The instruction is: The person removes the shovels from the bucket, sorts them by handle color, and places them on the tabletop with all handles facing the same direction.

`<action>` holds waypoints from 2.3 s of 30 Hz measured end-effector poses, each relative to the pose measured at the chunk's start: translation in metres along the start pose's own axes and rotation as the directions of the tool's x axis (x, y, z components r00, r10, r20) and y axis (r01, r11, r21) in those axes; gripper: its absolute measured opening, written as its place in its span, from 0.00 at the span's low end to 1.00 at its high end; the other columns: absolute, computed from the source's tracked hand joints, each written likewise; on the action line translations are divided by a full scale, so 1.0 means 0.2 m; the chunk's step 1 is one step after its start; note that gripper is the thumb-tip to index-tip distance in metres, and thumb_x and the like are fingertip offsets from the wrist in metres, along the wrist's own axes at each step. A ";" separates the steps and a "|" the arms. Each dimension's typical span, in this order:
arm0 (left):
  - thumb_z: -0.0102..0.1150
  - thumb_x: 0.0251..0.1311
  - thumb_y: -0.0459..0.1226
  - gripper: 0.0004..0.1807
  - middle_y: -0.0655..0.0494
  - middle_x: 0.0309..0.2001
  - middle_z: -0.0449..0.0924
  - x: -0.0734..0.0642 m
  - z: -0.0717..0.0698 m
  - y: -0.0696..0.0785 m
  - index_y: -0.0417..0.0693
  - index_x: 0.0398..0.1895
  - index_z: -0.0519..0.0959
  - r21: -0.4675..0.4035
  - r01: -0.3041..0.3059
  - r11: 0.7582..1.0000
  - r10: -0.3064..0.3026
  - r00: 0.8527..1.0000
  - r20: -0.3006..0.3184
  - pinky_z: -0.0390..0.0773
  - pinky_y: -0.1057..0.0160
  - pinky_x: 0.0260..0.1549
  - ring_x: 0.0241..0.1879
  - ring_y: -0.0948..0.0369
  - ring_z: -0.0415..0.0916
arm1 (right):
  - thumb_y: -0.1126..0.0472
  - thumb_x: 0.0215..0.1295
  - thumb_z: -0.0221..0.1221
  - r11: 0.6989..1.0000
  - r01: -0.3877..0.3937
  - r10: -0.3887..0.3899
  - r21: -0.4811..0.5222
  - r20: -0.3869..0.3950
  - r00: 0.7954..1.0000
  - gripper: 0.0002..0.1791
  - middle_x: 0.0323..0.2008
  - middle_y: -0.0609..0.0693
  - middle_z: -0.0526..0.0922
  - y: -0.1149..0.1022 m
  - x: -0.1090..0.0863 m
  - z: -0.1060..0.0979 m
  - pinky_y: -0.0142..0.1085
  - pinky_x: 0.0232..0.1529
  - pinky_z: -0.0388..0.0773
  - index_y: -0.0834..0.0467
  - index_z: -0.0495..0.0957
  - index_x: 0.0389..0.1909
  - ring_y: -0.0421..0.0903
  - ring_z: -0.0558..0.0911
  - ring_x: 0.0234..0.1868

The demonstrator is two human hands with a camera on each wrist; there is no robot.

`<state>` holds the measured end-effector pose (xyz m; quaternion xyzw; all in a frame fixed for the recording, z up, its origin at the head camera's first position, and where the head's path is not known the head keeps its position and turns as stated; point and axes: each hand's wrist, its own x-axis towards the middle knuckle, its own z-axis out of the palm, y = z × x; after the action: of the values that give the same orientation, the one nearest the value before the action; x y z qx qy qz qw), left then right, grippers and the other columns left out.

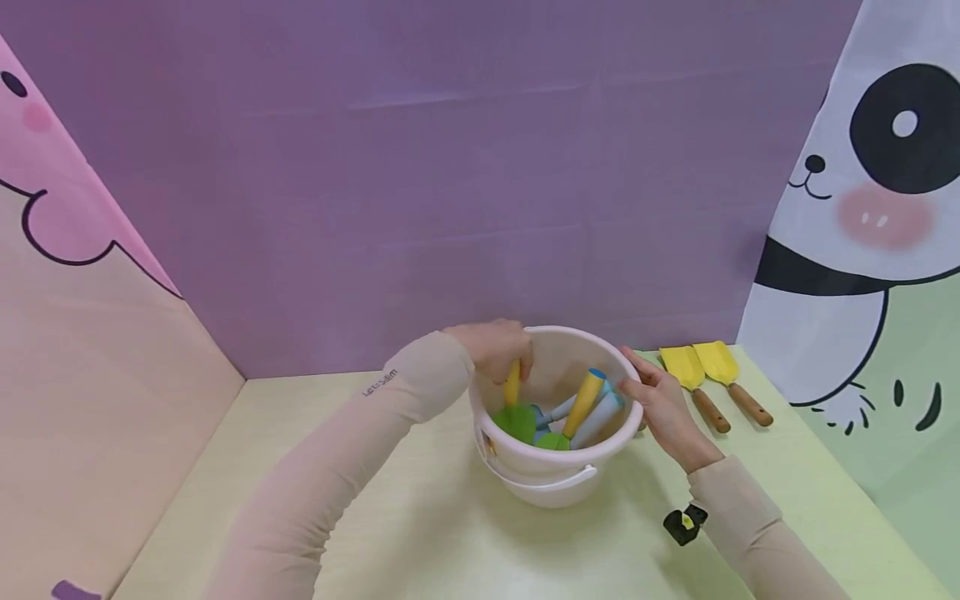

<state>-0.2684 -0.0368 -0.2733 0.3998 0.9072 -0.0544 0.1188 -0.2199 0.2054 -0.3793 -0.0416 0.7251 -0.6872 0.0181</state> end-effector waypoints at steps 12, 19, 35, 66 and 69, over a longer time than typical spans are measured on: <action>0.66 0.44 0.31 0.16 0.59 0.36 0.84 -0.17 0.00 -0.17 0.49 0.40 0.84 -0.177 -0.063 0.982 0.017 0.968 -0.250 0.73 0.69 0.34 0.35 0.61 0.73 | 0.66 0.63 0.49 1.000 -0.002 0.002 -0.010 0.004 1.000 0.33 0.68 0.59 0.57 0.00 0.03 -0.01 0.24 0.44 0.74 0.59 0.52 0.69 0.46 0.64 0.60; 0.67 0.45 0.32 0.12 0.57 0.33 0.84 -0.28 0.06 -0.22 0.46 0.37 0.84 -0.275 -0.141 0.951 -0.002 0.887 -0.462 0.72 0.71 0.25 0.25 0.65 0.71 | 0.67 0.63 0.49 1.000 -0.004 0.004 0.007 0.001 1.000 0.33 0.68 0.59 0.56 0.00 0.01 -0.01 0.22 0.44 0.73 0.60 0.52 0.69 0.49 0.62 0.63; 0.69 0.43 0.31 0.18 0.53 0.42 0.83 -0.56 0.34 -0.14 0.45 0.43 0.83 -0.502 -0.188 0.844 -0.306 0.599 -0.740 0.78 0.68 0.32 0.37 0.61 0.80 | 0.67 0.62 0.49 1.000 -0.003 0.003 0.018 0.003 1.000 0.33 0.69 0.59 0.54 -0.01 -0.01 -0.04 0.20 0.46 0.71 0.60 0.52 0.69 0.44 0.63 0.61; 0.66 0.40 0.21 0.19 0.62 0.38 0.84 -0.94 0.66 -0.14 0.36 0.41 0.82 -0.761 -0.194 0.619 -0.753 0.125 -0.646 0.68 0.77 0.16 0.24 0.74 0.71 | 0.60 0.67 0.48 0.994 0.049 -0.046 -0.093 0.034 0.998 0.32 0.68 0.60 0.55 0.04 0.00 -0.07 0.22 0.46 0.73 0.58 0.51 0.70 0.32 0.67 0.55; 0.66 0.42 0.23 0.19 0.75 0.35 0.82 -0.96 0.72 -0.16 0.36 0.42 0.82 -0.807 -0.165 0.567 -0.809 0.073 -0.584 0.66 0.76 0.14 0.20 0.72 0.67 | 0.61 0.66 0.48 0.996 0.053 -0.051 -0.075 0.031 0.998 0.32 0.69 0.60 0.55 0.04 0.00 -0.07 0.22 0.46 0.72 0.59 0.51 0.70 0.31 0.67 0.54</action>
<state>-0.1416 -0.2239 -0.3628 0.0025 0.7638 0.5379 -0.3568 -0.2216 0.2193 -0.3861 -0.0712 0.7490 -0.6587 0.0092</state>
